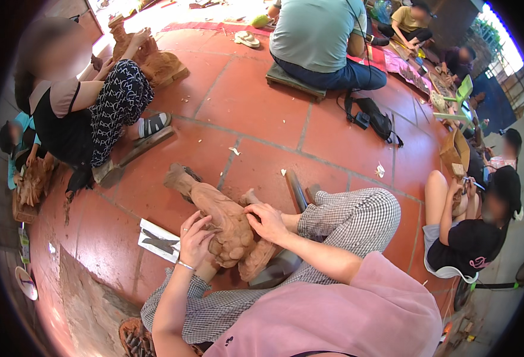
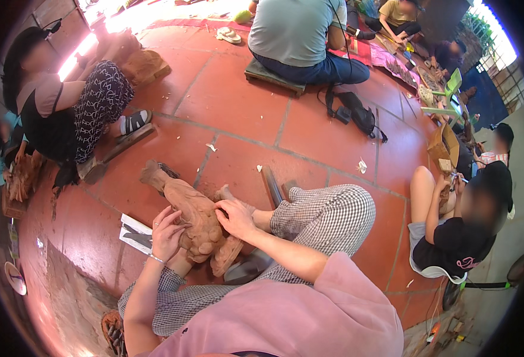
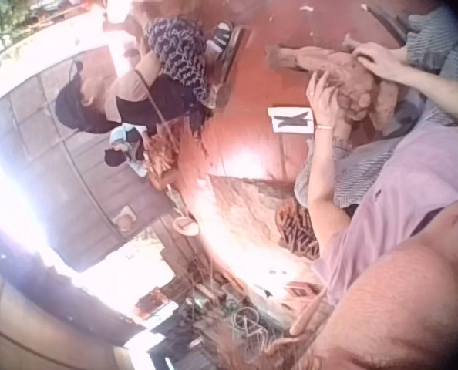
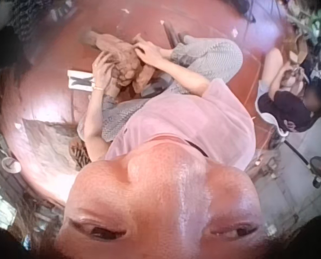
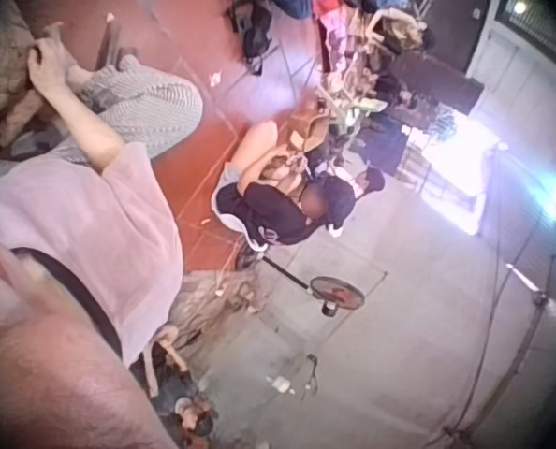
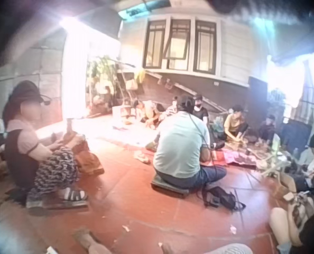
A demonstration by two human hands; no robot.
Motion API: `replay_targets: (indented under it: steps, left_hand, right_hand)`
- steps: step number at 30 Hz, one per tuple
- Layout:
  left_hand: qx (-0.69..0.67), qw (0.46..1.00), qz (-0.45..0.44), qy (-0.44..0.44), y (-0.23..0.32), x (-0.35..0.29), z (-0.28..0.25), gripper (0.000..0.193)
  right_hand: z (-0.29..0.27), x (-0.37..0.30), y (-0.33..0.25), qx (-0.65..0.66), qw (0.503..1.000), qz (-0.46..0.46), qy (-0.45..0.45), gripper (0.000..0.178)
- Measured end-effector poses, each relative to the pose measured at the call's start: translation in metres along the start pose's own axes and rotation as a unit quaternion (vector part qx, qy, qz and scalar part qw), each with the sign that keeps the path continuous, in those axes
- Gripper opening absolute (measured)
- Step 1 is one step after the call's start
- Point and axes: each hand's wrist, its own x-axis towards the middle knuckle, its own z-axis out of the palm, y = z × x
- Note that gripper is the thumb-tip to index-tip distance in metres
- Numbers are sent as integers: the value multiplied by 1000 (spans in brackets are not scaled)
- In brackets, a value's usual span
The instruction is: The person sits on the floor and carves a wooden object using a small knife, shaping its surface and removing small pieces of wood. The person rotates the object to access different areas and continues refining the details.
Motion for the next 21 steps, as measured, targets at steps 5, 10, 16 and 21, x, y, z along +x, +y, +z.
replay_targets:
  steps: [5, 10, 16, 21]
  left_hand:
    - [-2, 1000, 8, 29, 13, 16, 18, 15]
    - [-4, 999, -36, 1, 9, 2, 8, 14]
    - [-36, 998, -54, 6, 21, 24, 28, 13]
    - [-21, 999, -43, 16, 12, 7, 17, 12]
  right_hand:
    - [0, 1, 3, -5, 1000, 12, -4, 17]
    - [2, -2, 7, 2, 1000, 11, 11, 17]
    - [2, -2, 5, 0, 999, 29, -15, 17]
    - [1, -4, 1, 12, 999, 32, -10, 16]
